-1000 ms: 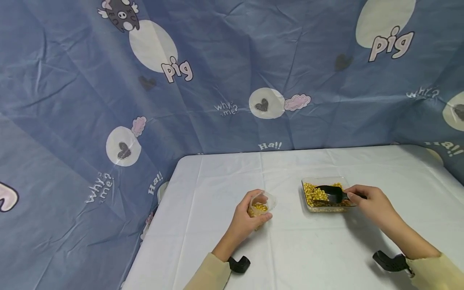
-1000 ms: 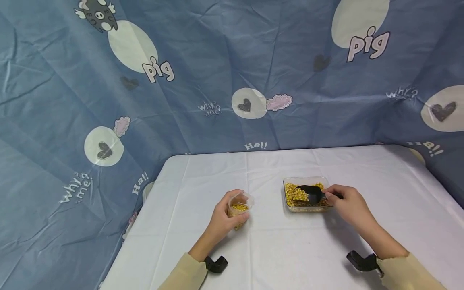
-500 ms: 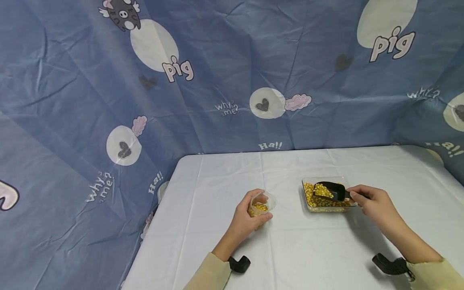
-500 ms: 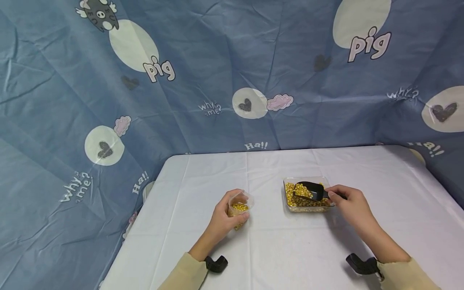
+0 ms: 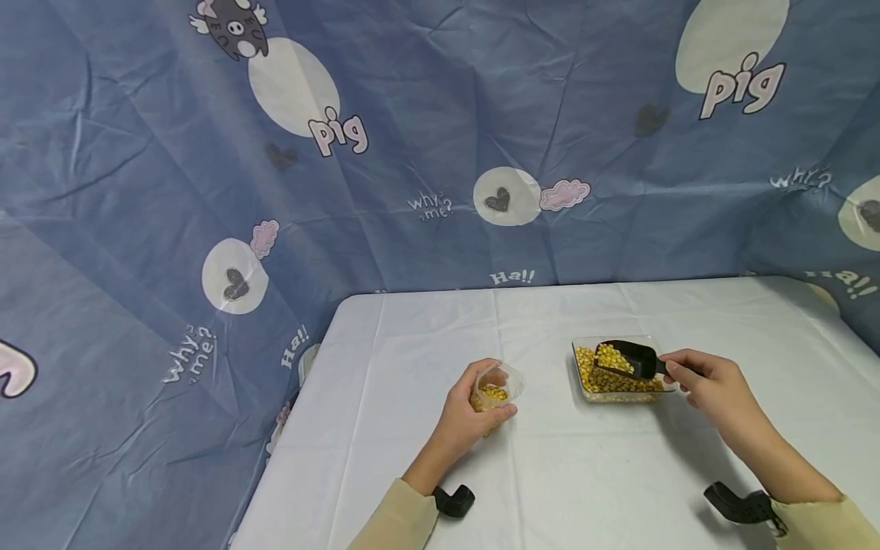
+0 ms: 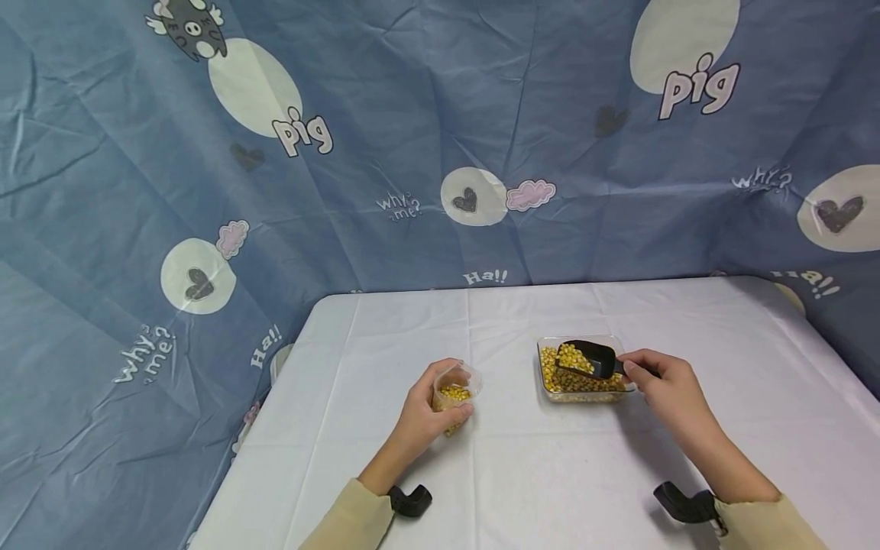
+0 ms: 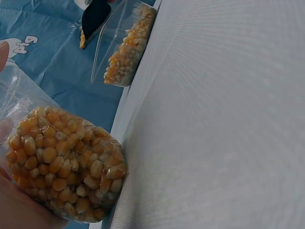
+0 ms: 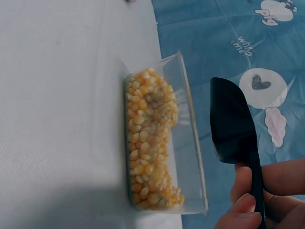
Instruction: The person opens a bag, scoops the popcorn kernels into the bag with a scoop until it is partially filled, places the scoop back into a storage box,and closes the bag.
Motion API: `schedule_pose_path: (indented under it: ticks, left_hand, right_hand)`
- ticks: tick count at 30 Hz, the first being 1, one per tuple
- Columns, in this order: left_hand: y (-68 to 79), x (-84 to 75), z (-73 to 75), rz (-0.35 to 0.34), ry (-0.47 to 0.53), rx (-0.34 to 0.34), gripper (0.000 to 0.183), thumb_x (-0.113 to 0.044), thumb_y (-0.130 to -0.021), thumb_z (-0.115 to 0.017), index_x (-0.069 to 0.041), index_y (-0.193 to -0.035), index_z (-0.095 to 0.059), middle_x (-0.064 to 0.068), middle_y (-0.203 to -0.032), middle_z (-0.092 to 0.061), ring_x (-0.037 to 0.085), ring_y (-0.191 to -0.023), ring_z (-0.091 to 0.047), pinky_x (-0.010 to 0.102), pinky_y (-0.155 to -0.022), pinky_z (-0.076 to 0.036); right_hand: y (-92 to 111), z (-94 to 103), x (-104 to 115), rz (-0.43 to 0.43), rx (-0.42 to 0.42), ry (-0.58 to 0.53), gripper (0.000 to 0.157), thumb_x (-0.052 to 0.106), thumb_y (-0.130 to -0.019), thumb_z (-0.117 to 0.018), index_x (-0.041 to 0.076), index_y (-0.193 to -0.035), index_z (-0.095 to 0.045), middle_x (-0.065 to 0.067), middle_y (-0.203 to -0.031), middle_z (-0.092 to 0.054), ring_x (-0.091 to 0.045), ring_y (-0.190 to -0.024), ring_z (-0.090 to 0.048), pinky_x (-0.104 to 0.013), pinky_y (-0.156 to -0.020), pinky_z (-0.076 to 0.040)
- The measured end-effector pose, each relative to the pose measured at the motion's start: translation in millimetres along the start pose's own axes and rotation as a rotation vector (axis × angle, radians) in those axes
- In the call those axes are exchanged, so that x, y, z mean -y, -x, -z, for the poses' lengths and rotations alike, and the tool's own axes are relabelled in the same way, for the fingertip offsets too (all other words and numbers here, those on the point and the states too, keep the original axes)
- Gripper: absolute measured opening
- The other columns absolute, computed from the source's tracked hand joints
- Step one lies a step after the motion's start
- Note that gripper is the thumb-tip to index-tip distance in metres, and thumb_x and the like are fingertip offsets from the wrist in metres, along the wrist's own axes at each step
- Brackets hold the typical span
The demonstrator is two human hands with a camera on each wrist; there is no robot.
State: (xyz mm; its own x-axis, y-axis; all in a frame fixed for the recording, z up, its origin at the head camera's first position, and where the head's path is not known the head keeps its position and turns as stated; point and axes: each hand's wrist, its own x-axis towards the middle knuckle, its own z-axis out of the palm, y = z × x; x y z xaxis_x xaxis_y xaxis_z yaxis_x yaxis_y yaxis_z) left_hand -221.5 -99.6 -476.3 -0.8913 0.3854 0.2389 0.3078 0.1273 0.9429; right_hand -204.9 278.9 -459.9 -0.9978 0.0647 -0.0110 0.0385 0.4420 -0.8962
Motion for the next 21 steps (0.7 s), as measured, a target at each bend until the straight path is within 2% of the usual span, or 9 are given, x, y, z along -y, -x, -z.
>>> schedule_pose_path:
  ticks: [5,10,16,21]
  left_hand:
    - [-0.6,1.9,0.3,0.003,0.003,-0.009,0.066,-0.011,-0.087,-0.080,-0.007,-0.144,-0.047,0.017,-0.130,-0.062,0.035,-0.124,-0.055,0.053,-0.104,-0.040]
    - [-0.5,2.2,0.8,-0.002,0.002,-0.011,0.066,-0.011,-0.087,-0.080,-0.005,-0.144,-0.046,0.017,-0.129,-0.062,0.035,-0.123,-0.055,0.051,-0.104,-0.040]
    - [0.5,1.7,1.4,0.007,-0.015,0.003,0.067,-0.012,-0.088,-0.080,-0.006,-0.145,-0.046,0.020,-0.131,-0.060,0.035,-0.125,-0.054,0.050,-0.103,-0.040]
    - [-2.9,21.5,-0.6,0.005,-0.021,-0.002,0.069,-0.011,-0.087,-0.080,-0.008,-0.147,-0.045,0.016,-0.132,-0.060,0.033,-0.125,-0.054,0.051,-0.103,-0.041]
  right_hand:
    - [0,-1.0,5,-0.001,-0.001,-0.008,0.043,0.033,-0.107,-0.052,-0.003,-0.127,-0.062,-0.010,-0.094,-0.067,-0.023,-0.079,-0.051,-0.035,-0.061,-0.046]
    - [0,-4.9,9,-0.026,0.012,-0.018,0.044,0.036,-0.106,-0.053,-0.001,-0.128,-0.062,-0.004,-0.097,-0.067,-0.019,-0.083,-0.055,-0.033,-0.067,-0.049]
    - [1,-12.3,16,-0.003,0.010,-0.039,0.041,0.031,-0.106,-0.055,-0.003,-0.128,-0.063,0.000,-0.096,-0.067,-0.017,-0.080,-0.054,-0.032,-0.064,-0.048]
    - [2,-18.7,23,0.011,0.018,-0.059,0.039,0.029,-0.106,-0.055,-0.003,-0.127,-0.063,0.001,-0.098,-0.066,-0.011,-0.078,-0.055,-0.031,-0.063,-0.048]
